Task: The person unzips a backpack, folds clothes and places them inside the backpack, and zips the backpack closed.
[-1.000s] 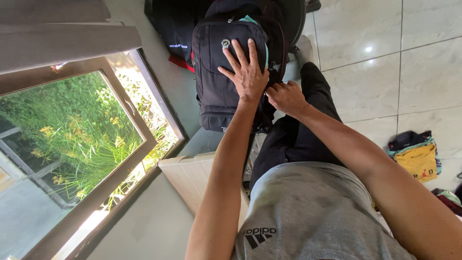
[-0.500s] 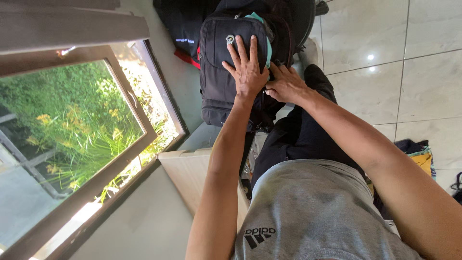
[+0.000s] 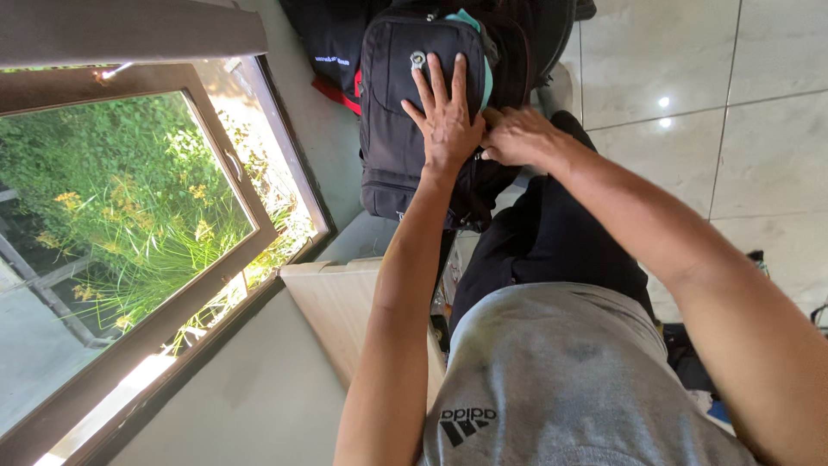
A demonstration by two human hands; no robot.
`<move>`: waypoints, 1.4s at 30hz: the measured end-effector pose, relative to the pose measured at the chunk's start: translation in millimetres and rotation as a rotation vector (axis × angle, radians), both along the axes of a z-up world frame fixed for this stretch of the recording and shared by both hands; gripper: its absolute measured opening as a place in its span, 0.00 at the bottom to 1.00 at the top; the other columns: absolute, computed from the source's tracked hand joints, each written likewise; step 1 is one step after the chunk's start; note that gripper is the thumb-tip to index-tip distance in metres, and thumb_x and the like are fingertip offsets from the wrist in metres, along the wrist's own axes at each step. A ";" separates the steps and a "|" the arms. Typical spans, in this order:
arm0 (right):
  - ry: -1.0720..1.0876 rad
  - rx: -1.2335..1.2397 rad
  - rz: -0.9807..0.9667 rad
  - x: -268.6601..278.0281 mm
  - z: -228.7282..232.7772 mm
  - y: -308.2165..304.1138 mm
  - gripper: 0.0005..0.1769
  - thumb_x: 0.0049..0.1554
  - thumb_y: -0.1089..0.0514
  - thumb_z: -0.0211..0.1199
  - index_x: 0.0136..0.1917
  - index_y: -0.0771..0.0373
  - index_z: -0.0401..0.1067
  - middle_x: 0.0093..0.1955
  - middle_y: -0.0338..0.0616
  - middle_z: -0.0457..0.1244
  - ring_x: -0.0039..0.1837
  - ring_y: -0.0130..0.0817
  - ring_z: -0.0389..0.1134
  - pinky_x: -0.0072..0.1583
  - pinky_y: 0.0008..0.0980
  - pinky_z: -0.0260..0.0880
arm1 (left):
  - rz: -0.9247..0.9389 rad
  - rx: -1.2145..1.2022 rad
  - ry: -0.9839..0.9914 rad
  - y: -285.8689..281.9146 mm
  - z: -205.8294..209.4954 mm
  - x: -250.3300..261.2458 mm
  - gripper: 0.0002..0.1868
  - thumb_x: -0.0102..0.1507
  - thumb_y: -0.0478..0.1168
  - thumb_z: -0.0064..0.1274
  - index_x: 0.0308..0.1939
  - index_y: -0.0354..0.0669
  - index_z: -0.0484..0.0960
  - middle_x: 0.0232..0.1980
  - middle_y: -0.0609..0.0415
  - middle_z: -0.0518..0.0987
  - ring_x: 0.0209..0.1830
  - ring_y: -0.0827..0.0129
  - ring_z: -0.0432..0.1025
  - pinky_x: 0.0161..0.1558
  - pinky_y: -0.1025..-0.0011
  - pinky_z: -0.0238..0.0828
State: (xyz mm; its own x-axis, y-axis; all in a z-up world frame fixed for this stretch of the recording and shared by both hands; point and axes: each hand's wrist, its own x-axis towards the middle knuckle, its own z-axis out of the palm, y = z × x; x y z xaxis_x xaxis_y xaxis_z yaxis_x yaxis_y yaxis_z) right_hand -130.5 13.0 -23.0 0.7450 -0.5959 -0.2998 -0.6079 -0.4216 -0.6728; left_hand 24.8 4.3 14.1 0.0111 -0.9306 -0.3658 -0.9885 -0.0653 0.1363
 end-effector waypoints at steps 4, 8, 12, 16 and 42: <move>0.051 0.226 0.136 -2.7 -13.1 10.0 0.11 0.64 0.54 0.55 0.53 0.57 0.77 0.54 0.46 0.70 0.50 0.42 0.71 0.51 0.45 0.73 | -0.006 0.017 -0.140 -1.2 -7.6 -10.1 0.53 0.54 0.47 0.64 0.79 0.59 0.50 0.83 0.39 0.43 0.83 0.33 0.35 0.67 0.17 0.41; -0.149 -0.016 -0.088 -28.3 -13.1 46.4 0.11 0.63 0.53 0.60 0.49 0.61 0.77 0.51 0.44 0.69 0.56 0.41 0.71 0.55 0.46 0.72 | -0.130 -0.140 -0.493 4.3 -25.5 -32.5 0.51 0.62 0.41 0.62 0.82 0.64 0.47 0.86 0.48 0.42 0.87 0.47 0.35 0.71 0.18 0.41; -0.092 -0.017 -0.126 -23.2 -12.6 55.0 0.12 0.59 0.51 0.62 0.49 0.61 0.77 0.50 0.42 0.69 0.55 0.38 0.71 0.54 0.45 0.70 | -0.158 -0.193 0.000 15.1 -15.3 -16.0 0.46 0.57 0.51 0.64 0.76 0.56 0.59 0.82 0.46 0.48 0.83 0.50 0.41 0.71 0.18 0.34; -0.142 -0.162 -0.133 -13.8 -5.8 60.0 0.10 0.56 0.51 0.66 0.45 0.59 0.76 0.46 0.42 0.68 0.52 0.38 0.71 0.53 0.43 0.68 | -0.187 -0.333 0.155 78.4 23.1 9.1 0.17 0.61 0.51 0.64 0.45 0.49 0.77 0.56 0.54 0.73 0.61 0.55 0.66 0.68 0.45 0.58; -0.208 -0.592 -0.015 -24.0 -36.9 22.1 0.10 0.54 0.56 0.67 0.36 0.56 0.67 0.37 0.37 0.63 0.42 0.33 0.67 0.46 0.38 0.61 | 0.120 -0.125 -0.174 133.9 5.1 -12.2 0.04 0.57 0.41 0.56 0.32 0.52 0.85 0.45 0.58 0.70 0.49 0.61 0.66 0.54 0.53 0.60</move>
